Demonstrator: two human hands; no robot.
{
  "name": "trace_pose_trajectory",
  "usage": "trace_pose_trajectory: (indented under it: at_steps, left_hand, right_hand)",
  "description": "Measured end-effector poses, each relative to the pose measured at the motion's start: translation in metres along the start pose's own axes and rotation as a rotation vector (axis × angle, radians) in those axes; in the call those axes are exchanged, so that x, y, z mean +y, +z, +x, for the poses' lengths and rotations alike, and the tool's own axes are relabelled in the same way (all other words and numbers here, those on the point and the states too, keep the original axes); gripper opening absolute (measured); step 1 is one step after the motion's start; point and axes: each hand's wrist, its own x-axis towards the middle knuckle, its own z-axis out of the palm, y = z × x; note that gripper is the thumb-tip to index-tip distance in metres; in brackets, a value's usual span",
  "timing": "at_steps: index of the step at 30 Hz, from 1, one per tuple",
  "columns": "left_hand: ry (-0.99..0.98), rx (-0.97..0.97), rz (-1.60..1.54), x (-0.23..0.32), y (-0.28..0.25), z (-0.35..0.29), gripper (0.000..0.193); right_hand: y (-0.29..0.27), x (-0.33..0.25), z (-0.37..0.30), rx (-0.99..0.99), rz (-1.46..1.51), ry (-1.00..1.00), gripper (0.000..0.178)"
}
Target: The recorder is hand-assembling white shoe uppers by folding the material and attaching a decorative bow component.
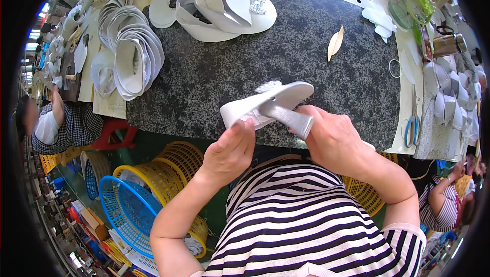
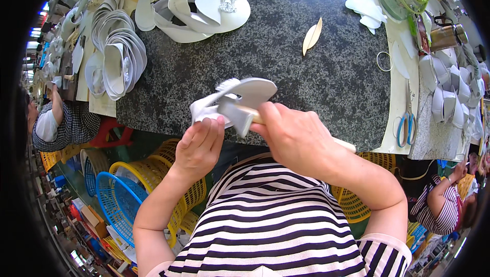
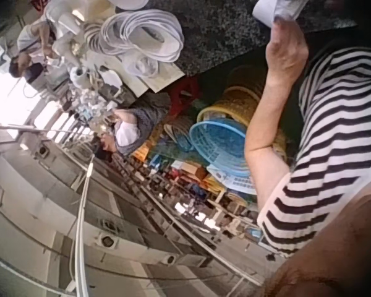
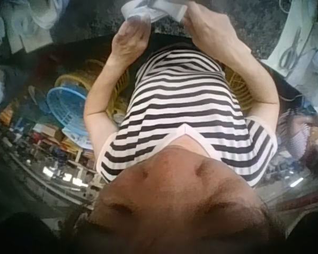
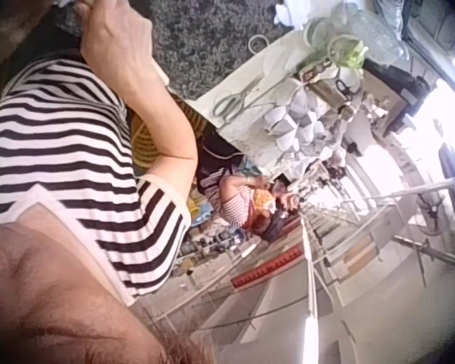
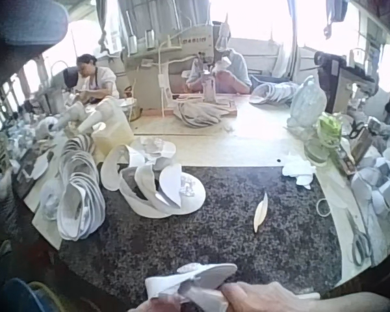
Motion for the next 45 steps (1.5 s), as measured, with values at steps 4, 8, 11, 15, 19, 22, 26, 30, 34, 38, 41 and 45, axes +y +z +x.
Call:
trace_pose_trajectory:
  at_steps: [4, 8, 11, 15, 19, 22, 26, 30, 34, 38, 41, 45]
  left_hand:
    - [-0.019, 0.024, -0.067, 0.001, -0.005, 0.008, 0.023]
    - [0.034, 0.017, -0.041, -0.002, -0.006, 0.013, 0.022]
    - [0.043, 0.057, -0.061, -0.003, -0.004, 0.014, 0.022]
    - [0.091, 0.006, -0.065, -0.006, -0.008, 0.019, 0.02]
    - [0.146, -0.085, -0.059, -0.011, -0.011, 0.023, 0.022]
    - [0.076, -0.074, -0.052, -0.015, -0.014, 0.031, 0.024]
    - [-0.11, -0.056, -0.35, -0.04, -0.014, 0.032, 0.022]
    - [-0.33, 0.154, -0.554, -0.047, -0.018, 0.023, 0.022]
    - [-0.36, 0.204, -0.671, -0.046, -0.031, 0.023, 0.022]
    - [-0.317, 0.204, -0.713, -0.041, -0.04, 0.032, 0.019]
    - [-0.239, 0.194, -0.753, -0.035, -0.048, 0.039, 0.016]
    - [-0.095, -0.011, -1.013, -0.021, -0.048, 0.045, 0.014]
  right_hand:
    - [0.013, -0.007, 0.013, -0.073, -0.039, 0.006, 0.022]
    - [0.013, -0.005, 0.018, -0.078, -0.056, 0.032, 0.023]
    - [0.014, -0.001, 0.004, -0.037, -0.05, -0.01, 0.023]
    - [0.007, 0.008, 0.003, -0.106, -0.095, 0.08, 0.024]
    - [0.013, 0.013, 0.0, -0.08, -0.083, 0.113, 0.028]
    - [-0.005, 0.015, 0.001, -0.118, -0.085, 0.078, 0.027]
    - [-0.024, 0.038, -0.025, 0.242, -0.078, 0.048, 0.021]
    - [-0.035, 0.069, -0.042, 0.397, -0.395, 0.185, 0.024]
    - [-0.026, 0.09, -0.055, 0.358, -0.541, 0.245, 0.027]
    - [-0.028, 0.089, -0.052, 0.402, -0.442, 0.15, 0.035]
    - [-0.041, 0.066, -0.034, 0.468, -0.096, 0.051, 0.032]
    - [-0.049, 0.043, 0.004, 0.064, 0.931, 0.358, 0.028]
